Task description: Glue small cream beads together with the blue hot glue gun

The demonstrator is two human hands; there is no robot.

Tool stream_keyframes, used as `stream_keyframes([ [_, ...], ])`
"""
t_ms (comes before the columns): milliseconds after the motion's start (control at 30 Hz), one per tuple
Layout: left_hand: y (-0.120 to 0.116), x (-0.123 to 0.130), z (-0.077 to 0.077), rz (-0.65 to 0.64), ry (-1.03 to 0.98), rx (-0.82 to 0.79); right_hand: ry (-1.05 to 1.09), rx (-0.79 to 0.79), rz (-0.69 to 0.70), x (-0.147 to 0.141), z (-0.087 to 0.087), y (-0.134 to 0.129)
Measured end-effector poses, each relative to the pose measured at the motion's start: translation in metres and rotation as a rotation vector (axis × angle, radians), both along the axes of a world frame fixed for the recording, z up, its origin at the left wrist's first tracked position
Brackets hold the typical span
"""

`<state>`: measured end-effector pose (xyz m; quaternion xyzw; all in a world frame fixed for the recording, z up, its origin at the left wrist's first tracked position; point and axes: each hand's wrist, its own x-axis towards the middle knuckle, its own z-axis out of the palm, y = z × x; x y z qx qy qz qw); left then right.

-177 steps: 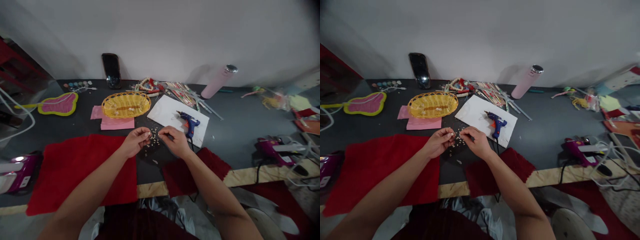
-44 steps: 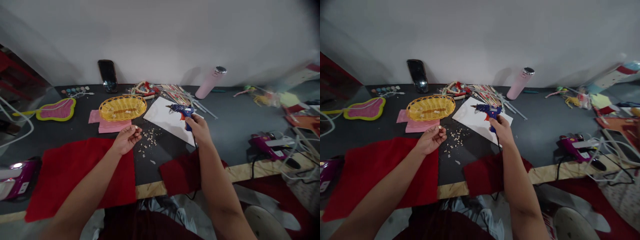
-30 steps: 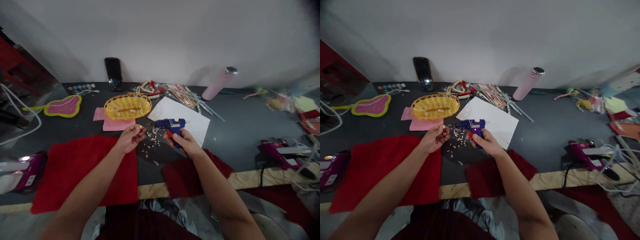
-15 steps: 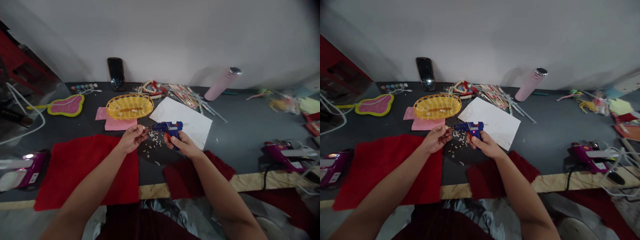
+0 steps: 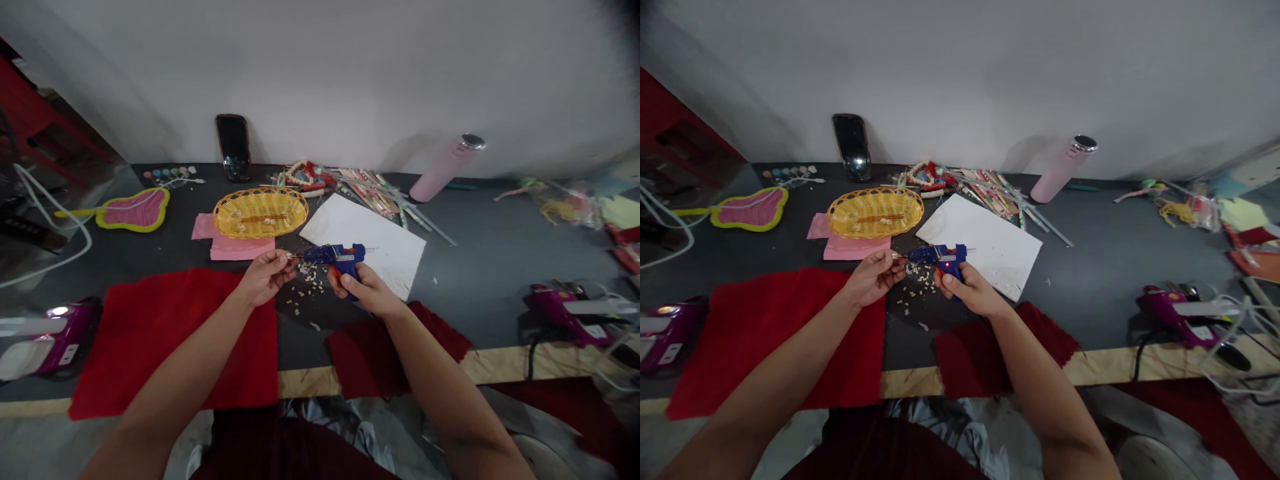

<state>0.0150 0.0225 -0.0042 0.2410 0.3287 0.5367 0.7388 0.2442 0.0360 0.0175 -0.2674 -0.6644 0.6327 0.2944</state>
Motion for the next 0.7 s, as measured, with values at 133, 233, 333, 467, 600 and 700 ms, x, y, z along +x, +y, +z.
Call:
stream_keyframes([
  [133, -0.0001, -0.0001, -0.0001, -0.001, -0.002, 0.008, 0.004, -0.009, -0.004, 0.0002, -0.0004, 0.0002],
  [233, -0.0001, -0.0007, -0.0018, 0.003, -0.006, 0.015, 0.014, -0.023, -0.014, 0.0, -0.0018, 0.0],
  [333, 0.0, -0.0013, -0.0031, -0.001, -0.011, 0.025, 0.019, -0.044, -0.032, 0.0, -0.003, -0.0005],
  [467, 0.0004, -0.0016, -0.0039, 0.008, 0.002, 0.01, 0.025, -0.039, -0.025, 0.0004, -0.0044, -0.0004],
  [600, 0.0008, -0.0015, -0.0052, 0.021, 0.008, -0.007, 0.015, -0.039, -0.015, 0.0007, -0.0051, 0.0003],
  [700, 0.0008, -0.0014, -0.0056, 0.025, 0.007, -0.008, 0.026, -0.05, -0.018, 0.0008, -0.0044, 0.0001],
])
